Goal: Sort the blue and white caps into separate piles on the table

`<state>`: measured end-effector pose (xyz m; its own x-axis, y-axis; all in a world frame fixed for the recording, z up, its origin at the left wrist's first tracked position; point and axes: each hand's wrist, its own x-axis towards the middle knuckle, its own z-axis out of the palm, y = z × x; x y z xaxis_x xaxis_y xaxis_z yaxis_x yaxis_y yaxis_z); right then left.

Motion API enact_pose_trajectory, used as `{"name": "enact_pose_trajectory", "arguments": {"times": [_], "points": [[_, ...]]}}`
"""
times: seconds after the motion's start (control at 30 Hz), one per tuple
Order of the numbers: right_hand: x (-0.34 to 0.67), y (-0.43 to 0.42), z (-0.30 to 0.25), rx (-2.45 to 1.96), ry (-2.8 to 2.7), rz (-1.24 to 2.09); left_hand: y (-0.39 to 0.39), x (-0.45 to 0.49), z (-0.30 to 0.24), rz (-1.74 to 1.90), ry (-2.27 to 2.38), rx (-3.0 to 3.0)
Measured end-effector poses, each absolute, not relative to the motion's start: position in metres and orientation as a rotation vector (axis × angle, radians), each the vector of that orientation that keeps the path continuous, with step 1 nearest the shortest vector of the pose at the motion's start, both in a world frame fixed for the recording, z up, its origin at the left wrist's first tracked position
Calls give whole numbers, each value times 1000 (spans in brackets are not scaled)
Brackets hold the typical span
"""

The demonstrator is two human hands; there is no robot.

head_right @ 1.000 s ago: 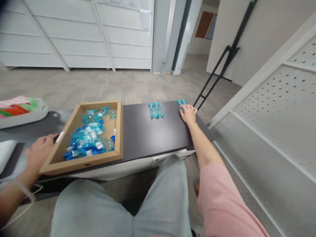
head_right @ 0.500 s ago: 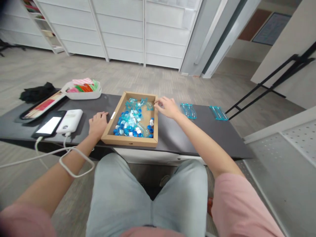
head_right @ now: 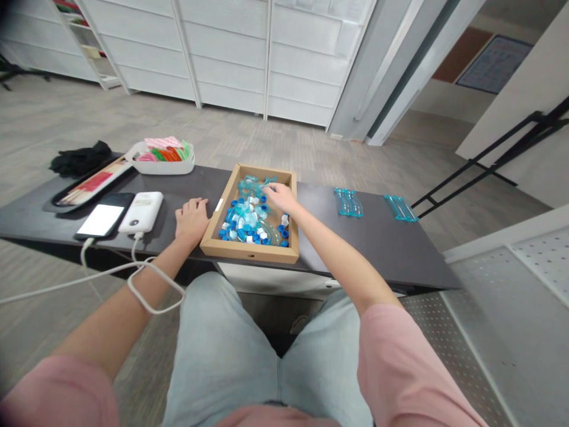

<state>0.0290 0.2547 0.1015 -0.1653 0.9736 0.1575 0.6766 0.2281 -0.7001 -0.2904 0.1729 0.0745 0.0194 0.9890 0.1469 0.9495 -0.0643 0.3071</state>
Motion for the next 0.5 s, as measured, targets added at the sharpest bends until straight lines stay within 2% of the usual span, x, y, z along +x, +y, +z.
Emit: {"name": "enact_pose_trajectory", "arguments": {"times": [0.13, 0.27, 0.5], "points": [[49, 251, 113, -1458, -1796, 673, 170, -287, 81, 448, 2066, 2125], [90, 238, 121, -1384, -1749, 460, 167, -286, 86, 400, 2077, 2100], [239, 190, 108, -1653, -1514, 147, 177, -295, 79, 285, 2116, 2107]]}}
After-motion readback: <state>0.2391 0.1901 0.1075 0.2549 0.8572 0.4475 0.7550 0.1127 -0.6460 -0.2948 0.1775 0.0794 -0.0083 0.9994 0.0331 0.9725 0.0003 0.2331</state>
